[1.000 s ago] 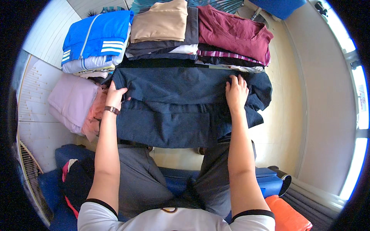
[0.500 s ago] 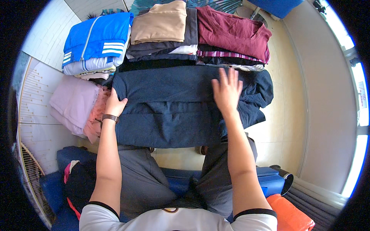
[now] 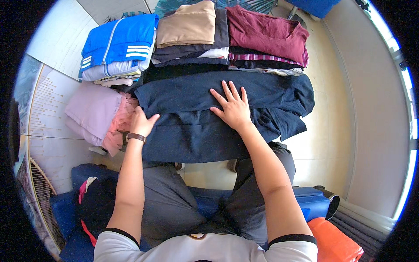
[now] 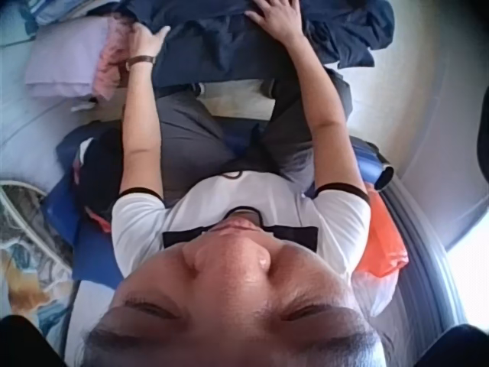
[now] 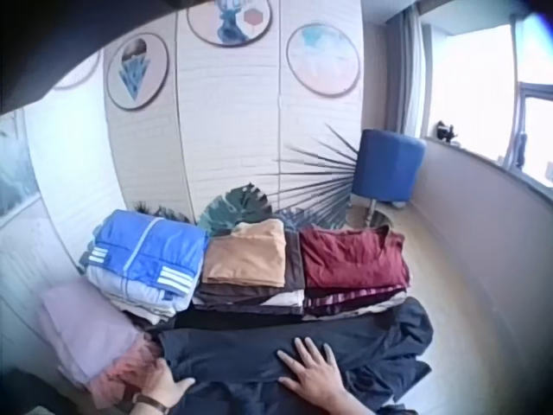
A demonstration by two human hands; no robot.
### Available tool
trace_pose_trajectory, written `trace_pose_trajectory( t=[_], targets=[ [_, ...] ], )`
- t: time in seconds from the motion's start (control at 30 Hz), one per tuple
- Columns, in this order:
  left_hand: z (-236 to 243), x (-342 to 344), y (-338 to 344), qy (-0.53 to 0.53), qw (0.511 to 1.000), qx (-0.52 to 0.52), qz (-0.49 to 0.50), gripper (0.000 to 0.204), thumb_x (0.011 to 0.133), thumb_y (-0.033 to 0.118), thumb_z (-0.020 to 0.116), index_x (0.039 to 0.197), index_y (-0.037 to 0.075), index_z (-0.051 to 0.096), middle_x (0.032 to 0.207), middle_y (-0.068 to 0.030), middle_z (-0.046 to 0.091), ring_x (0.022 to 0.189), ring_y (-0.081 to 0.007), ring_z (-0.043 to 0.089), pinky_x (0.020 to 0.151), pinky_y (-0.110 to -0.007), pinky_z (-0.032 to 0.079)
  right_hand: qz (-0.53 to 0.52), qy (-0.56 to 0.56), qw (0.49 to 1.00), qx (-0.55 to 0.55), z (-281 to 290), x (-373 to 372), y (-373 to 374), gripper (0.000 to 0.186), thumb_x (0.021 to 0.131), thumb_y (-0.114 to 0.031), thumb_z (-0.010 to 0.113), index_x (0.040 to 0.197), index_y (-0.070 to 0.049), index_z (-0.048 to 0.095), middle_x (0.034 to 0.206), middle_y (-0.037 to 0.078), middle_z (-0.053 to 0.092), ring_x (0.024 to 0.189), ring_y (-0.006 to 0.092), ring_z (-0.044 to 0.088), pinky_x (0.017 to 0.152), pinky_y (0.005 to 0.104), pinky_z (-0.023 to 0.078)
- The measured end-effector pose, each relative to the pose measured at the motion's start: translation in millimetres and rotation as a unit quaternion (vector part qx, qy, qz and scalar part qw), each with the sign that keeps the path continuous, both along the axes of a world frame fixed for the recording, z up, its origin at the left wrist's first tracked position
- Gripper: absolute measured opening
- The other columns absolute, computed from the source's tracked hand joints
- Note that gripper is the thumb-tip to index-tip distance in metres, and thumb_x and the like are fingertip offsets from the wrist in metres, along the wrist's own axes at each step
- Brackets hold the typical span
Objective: The person folds several garments on a glass table, including a dark blue jacket and a black shirt. They smooth, fold, and stack the items one by one, then place the folded pieces into a blue bag.
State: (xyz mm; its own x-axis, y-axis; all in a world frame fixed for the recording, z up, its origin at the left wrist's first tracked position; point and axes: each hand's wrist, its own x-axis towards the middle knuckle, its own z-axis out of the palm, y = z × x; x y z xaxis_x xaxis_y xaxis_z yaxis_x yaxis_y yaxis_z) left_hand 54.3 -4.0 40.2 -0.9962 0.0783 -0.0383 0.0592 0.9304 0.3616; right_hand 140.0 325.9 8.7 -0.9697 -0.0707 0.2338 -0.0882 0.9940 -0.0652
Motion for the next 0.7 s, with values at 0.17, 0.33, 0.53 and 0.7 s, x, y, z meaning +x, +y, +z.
trace_pose_trajectory(
  t=[0.17, 0.33, 0.53, 0.7],
  targets=[
    [-0.6, 0.6, -4.5, 0.025, 0.999, 0.017, 0.011, 0.038, 0.081, 0.000, 0.068, 0.114, -0.007, 0.051, 0.110, -0.0316, 0.062, 0.103, -0.0480, 0.062, 0.091, -0.051, 0.051, -0.003, 0.004, 1.000, 0.006, -3.1, -0.7, 1.4, 0.064, 0.094, -0.060, 0.052, 0.152, -0.035, 0.042, 0.162, 0.011, 0.032, 0.150, 0.0308, 0.027, 0.119, 0.0586, 0.020],
    [-14.0, -15.3, -33.9, 0.125, 0.986, -0.072, 0.085, 0.029, 0.086, -0.004, 0.056, 0.114, 0.000, 0.053, 0.111, -0.0253, 0.059, 0.101, -0.0456, 0.063, 0.079, -0.053, 0.056, -0.006, -0.025, 1.000, 0.012, 2.4, -1.7, -4.5, 0.064, 0.098, -0.059, 0.047, 0.156, -0.034, 0.036, 0.164, 0.010, 0.029, 0.153, 0.0298, 0.023, 0.122, 0.0564, 0.015],
    [14.6, 21.7, 30.8, 0.275, 0.945, -0.179, -0.004, 0.035, 0.080, 0.002, 0.064, 0.113, 0.005, 0.054, 0.104, -0.0153, 0.056, 0.100, -0.0337, 0.056, 0.083, -0.048, 0.047, 0.014, 0.082, 0.992, -0.090, 16.2, 10.3, 6.1, 0.057, 0.086, -0.044, 0.071, 0.133, -0.016, 0.057, 0.144, 0.016, 0.048, 0.135, 0.0329, 0.044, 0.111, 0.0523, 0.033],
    [-4.0, 57.3, 51.5, 0.154, 0.935, 0.141, -0.286, 0.028, 0.076, 0.016, 0.080, 0.093, 0.007, 0.060, 0.095, -0.0126, 0.056, 0.094, -0.0346, 0.054, 0.080, -0.045, 0.045, 0.055, -0.004, 0.972, -0.228, 67.2, 39.2, 29.8, 0.029, 0.075, -0.026, 0.083, 0.086, -0.006, 0.065, 0.088, 0.007, 0.062, 0.093, 0.0285, 0.059, 0.083, 0.0395, 0.047]
  ],
)
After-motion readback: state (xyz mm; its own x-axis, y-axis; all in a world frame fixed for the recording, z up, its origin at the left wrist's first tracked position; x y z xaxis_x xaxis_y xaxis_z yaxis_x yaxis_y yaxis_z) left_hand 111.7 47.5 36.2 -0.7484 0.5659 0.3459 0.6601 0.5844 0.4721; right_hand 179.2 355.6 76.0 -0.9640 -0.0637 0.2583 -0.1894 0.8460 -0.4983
